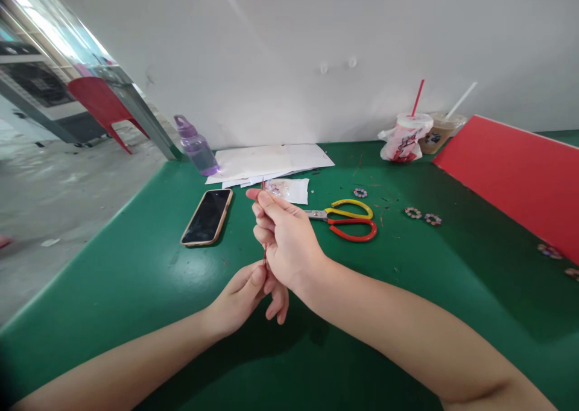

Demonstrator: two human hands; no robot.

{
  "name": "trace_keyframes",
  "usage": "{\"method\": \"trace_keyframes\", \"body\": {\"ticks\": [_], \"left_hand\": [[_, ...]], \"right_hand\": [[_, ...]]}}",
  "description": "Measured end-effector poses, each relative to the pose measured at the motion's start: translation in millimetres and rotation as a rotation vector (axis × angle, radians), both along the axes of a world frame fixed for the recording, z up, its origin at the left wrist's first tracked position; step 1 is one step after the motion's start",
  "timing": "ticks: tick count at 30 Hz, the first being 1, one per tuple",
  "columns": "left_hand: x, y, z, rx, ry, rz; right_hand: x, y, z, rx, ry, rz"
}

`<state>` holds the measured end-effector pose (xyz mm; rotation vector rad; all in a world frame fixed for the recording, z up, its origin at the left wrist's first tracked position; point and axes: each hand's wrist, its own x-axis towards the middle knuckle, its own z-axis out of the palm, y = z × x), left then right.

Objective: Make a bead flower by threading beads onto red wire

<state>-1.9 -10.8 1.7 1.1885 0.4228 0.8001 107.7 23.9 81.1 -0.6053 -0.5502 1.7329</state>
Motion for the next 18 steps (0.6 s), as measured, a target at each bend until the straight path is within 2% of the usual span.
{"method": "trace_keyframes", "body": {"ticks": [7, 14, 18], "left_hand": [[0, -2, 1.6, -0.038, 0.028, 0.041], [3, -10, -1.3, -0.122, 0.118, 0.026], [2, -9, -1.2, -0.150, 0.121, 0.029]], "right_hand": [[0, 4, 0.1, -0.012, -0.019, -0.024], [12, 18, 3.1, 0.100, 0.012, -0.058], [16, 20, 6.0, 0.107, 0.036, -0.060]]}}
